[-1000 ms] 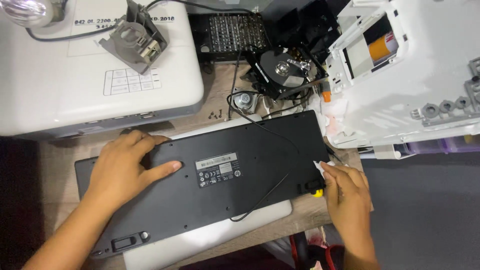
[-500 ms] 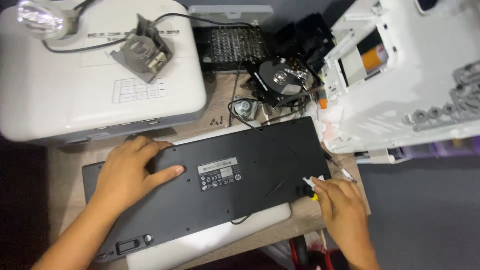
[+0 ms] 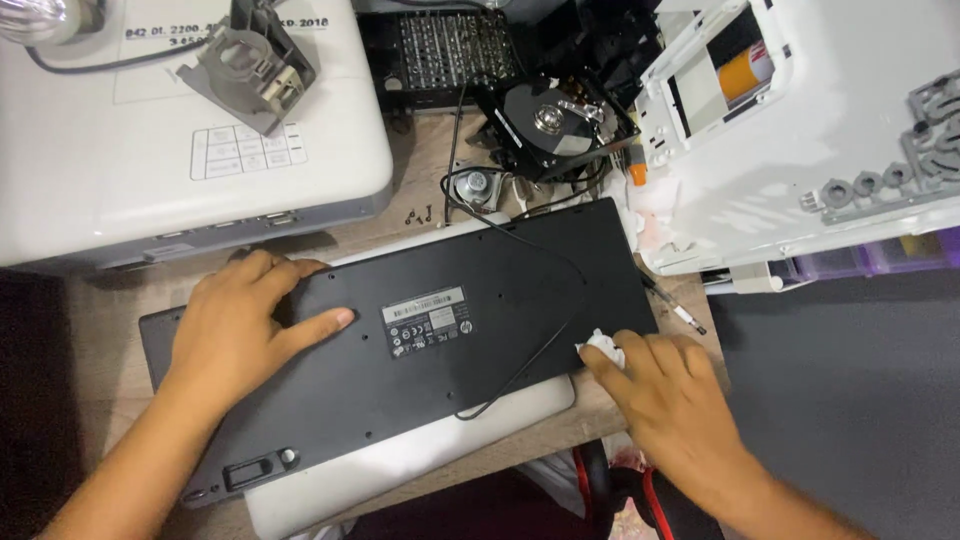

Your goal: The person is unscrewing the back panel of a keyboard and then cleaning the surface with a white cloth at a repair bench.

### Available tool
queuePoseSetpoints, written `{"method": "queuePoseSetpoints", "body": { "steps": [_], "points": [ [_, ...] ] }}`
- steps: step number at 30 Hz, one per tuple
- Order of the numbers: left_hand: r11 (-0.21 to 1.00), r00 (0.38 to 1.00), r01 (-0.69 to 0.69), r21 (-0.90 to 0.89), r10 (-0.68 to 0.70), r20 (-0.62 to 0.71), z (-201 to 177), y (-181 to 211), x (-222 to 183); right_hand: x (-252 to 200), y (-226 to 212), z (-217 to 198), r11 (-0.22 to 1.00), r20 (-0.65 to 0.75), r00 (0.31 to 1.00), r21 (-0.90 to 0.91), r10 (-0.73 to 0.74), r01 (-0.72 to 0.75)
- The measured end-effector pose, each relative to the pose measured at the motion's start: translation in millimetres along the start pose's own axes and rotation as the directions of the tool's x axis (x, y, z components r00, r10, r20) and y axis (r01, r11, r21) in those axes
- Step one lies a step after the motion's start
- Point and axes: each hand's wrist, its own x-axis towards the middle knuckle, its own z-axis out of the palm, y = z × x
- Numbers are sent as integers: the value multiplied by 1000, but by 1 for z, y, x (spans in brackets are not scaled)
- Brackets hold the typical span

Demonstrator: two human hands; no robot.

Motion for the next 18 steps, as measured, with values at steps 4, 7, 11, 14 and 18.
{"method": "queuePoseSetpoints", "body": {
  "steps": [4, 7, 11, 14, 18],
  "points": [
    [999, 999, -33, 23, 34, -41, 2, 0, 0, 14, 17, 8, 986, 102, 981, 66, -162, 156],
    [999, 997, -44, 31, 46, -57, 3, -1, 0, 24, 32, 15, 949, 141, 965, 259, -222, 180],
    [1000, 1000, 0, 26, 1, -18, 0, 2, -1, 35, 46, 12, 759, 196, 959, 651, -203, 28],
    [999, 999, -23, 44, 24, -31, 4, -4, 0, 28, 51, -4, 856, 336, 939, 505, -72, -115],
    [998, 999, -29, 47, 30, -17, 2, -2, 1, 7, 63, -20, 958, 346, 935, 233, 80, -168]
  ]
}}
